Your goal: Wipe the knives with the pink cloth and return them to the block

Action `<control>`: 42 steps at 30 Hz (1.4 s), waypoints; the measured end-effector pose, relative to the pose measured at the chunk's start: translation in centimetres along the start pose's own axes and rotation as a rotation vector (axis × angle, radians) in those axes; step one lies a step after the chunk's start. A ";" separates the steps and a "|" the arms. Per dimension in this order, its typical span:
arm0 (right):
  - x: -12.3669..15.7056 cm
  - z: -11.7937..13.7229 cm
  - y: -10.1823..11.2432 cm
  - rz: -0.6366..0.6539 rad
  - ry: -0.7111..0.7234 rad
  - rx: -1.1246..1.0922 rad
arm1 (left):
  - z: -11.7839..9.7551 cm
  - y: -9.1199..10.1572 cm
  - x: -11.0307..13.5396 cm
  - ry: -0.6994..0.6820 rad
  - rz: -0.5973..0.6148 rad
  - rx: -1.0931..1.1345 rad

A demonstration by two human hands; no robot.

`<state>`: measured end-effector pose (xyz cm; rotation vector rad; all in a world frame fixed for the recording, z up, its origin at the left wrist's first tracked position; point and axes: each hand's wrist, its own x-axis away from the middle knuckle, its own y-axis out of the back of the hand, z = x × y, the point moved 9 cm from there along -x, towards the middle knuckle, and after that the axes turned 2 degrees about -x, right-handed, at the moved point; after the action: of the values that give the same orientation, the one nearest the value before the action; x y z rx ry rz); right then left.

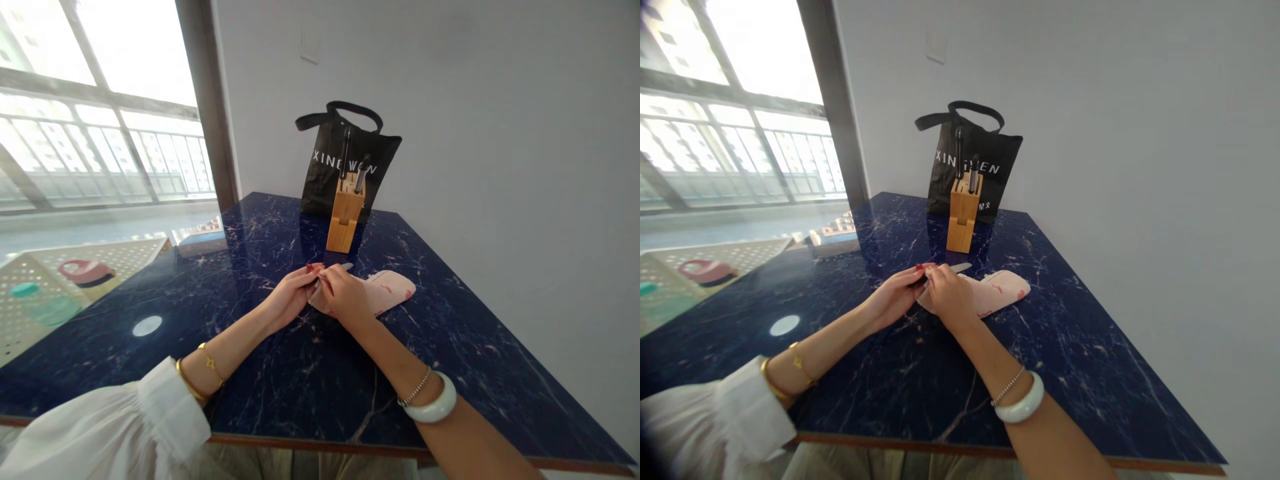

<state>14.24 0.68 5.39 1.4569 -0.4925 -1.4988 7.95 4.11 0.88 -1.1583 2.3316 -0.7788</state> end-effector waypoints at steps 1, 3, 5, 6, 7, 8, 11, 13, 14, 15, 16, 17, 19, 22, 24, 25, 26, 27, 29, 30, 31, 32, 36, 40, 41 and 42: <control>-0.1 -0.7 -0.1 0.004 -0.024 0.006 | 0.1 0.2 -0.1 -0.006 0.003 -0.023; -0.2 -1.9 -0.2 0.005 -0.064 0.002 | 0.1 1.0 -0.4 -0.014 -0.032 -0.055; -0.2 -3.0 -0.3 -0.005 -0.099 -0.016 | -0.4 2.0 -0.6 -0.051 -0.089 -0.080; -0.2 -3.3 -0.3 -0.014 -0.114 -0.030 | -0.9 2.3 -0.7 -0.080 -0.106 -0.098; -0.2 -3.5 -0.3 -0.022 -0.124 -0.045 | -1.5 2.4 -0.7 -0.117 -0.114 -0.124; -0.1 -3.6 -0.3 -0.026 -0.125 -0.062 | -2.2 2.5 -0.7 -0.161 -0.120 -0.163; 0.1 -2.8 -0.2 -0.020 -0.087 -0.118 | -4.9 2.0 0.0 -0.333 -0.142 -0.383; 0.1 -2.0 0.3 -0.056 -0.068 -0.150 | -6.7 0.9 0.9 -0.461 -0.158 -0.591; 0.0 -1.7 0.8 -0.090 -0.061 -0.150 | -7.3 0.2 1.4 -0.514 -0.155 -0.695; -0.1 -1.3 1.3 -0.126 -0.052 -0.130 | -7.7 -0.6 2.0 -0.553 -0.142 -0.787; -0.2 -0.9 1.7 -0.149 -0.038 -0.090 | -7.8 -1.4 2.4 -0.582 -0.119 -0.865; -0.4 -0.4 2.0 -0.160 -0.021 -0.030 | -7.7 -2.3 2.8 -0.596 -0.084 -0.932; -0.9 0.3 2.3 -0.149 0.012 0.114 | -7.1 -3.8 3.5 -0.616 -0.004 -1.026; -1.7 0.5 2.5 -0.116 0.030 0.258 | -6.5 -5.1 4.2 -0.642 0.062 -1.087; -2.0 0.5 2.9 -0.103 0.046 0.297 | -6.3 -5.7 4.4 -0.649 0.086 -1.113; -2.0 0.5 3.3 -0.102 0.059 0.307 | -6.2 -5.9 4.4 -0.651 0.108 -1.130; -2.1 0.4 3.8 -0.107 0.077 0.311 | -6.1 -6.1 4.4 -0.649 0.136 -1.159; -2.1 0.4 4.5 -0.116 0.098 0.306 | -5.8 -6.2 4.3 -0.647 0.167 -1.204; -2.1 0.0 6.6 -0.160 0.133 0.247 | -5.1 -5.8 3.8 -0.644 0.195 -1.325; -2.2 -0.4 8.1 -0.205 0.133 0.193 | -4.8 -5.2 3.4 -0.638 0.180 -1.394; -2.4 -1.0 10.0 -0.273 0.122 0.122 | -4.5 -4.3 2.8 -0.628 0.143 -1.449; -2.7 -1.9 11.9 -0.351 0.099 0.047 | -4.2 -3.2 2.1 -0.609 0.091 -1.485; -4.7 -6.2 18.4 -0.644 -0.040 -0.170 | -3.3 0.9 0.0 -0.502 -0.079 -1.542; -8.5 -9.8 19.1 -0.588 -0.126 -0.371 | -3.1 1.4 -0.2 -0.505 -0.075 -1.542; -9.4 -10.4 18.7 -0.563 -0.134 -0.415 | -3.1 1.3 -0.1 -0.507 -0.066 -1.540; -10.0 -10.9 18.3 -0.543 -0.141 -0.453 | -3.0 1.1 0.0 -0.506 -0.057 -1.540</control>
<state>28.93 3.97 23.46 1.1713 0.1842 -1.9888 5.50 5.56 2.44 -1.5823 2.1821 1.4488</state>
